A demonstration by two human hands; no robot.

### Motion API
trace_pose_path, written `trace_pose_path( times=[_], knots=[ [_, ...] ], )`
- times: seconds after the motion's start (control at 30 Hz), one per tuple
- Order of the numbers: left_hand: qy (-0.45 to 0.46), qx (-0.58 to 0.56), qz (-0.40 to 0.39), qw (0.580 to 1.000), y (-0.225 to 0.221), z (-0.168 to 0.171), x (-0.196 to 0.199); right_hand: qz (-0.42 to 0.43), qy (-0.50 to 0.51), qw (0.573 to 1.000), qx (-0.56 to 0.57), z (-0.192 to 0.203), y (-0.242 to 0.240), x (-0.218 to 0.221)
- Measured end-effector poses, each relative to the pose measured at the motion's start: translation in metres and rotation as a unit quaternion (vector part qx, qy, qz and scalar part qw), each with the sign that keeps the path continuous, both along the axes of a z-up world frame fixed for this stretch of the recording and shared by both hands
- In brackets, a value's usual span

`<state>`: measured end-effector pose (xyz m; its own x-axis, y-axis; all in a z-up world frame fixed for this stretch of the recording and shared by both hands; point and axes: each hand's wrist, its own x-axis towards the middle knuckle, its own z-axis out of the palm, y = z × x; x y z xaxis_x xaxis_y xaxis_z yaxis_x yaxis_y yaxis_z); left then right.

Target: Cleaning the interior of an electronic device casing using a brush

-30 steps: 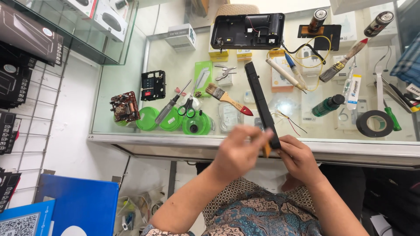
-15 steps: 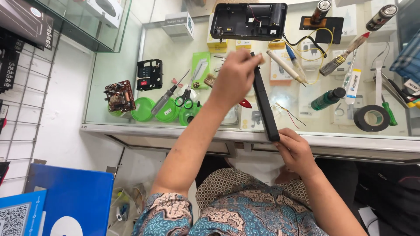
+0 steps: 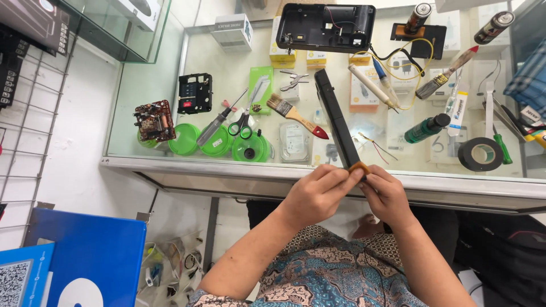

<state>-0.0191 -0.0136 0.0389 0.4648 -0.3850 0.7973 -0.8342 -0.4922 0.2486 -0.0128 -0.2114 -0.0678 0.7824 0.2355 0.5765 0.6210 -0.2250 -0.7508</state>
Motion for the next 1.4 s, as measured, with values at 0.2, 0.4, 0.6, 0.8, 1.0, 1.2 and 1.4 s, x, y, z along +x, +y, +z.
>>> trace_pose_path(
  times=[0.2, 0.4, 0.6, 0.8, 1.0, 1.2, 1.4],
  knots=[
    [0.048, -0.030, -0.081, 0.995, 0.002, -0.003, -0.001, 0.049, 0.082, 0.994, 0.059, 0.033, 0.002, 0.001],
    [0.281, -0.256, -0.038, 0.924, 0.012, -0.024, -0.002, -0.063, 0.099, 0.993, 0.008, 0.083, -0.026, -0.007],
    [0.213, -0.196, 0.005, 0.957, 0.001, -0.026, -0.004, -0.123, 0.141, 0.978, -0.088, 0.135, 0.031, 0.084],
    [0.188, -0.175, 0.019, 0.966, -0.001, -0.025, -0.003, -0.076, 0.325, 0.943, -0.019, 0.141, 0.049, 0.103],
    [0.169, -0.180, 0.012, 0.969, 0.005, -0.002, -0.007, 0.012, 0.386, 0.916, 0.111, 0.137, 0.050, 0.102],
    [0.174, -0.221, 0.022, 0.959, 0.014, 0.019, -0.011, 0.026, 0.269, 0.953, 0.139, 0.104, 0.021, 0.081],
    [0.203, -0.231, 0.079, 0.948, 0.027, 0.008, 0.013, 0.039, 0.179, 0.973, 0.140, 0.099, 0.036, 0.050]
  ],
)
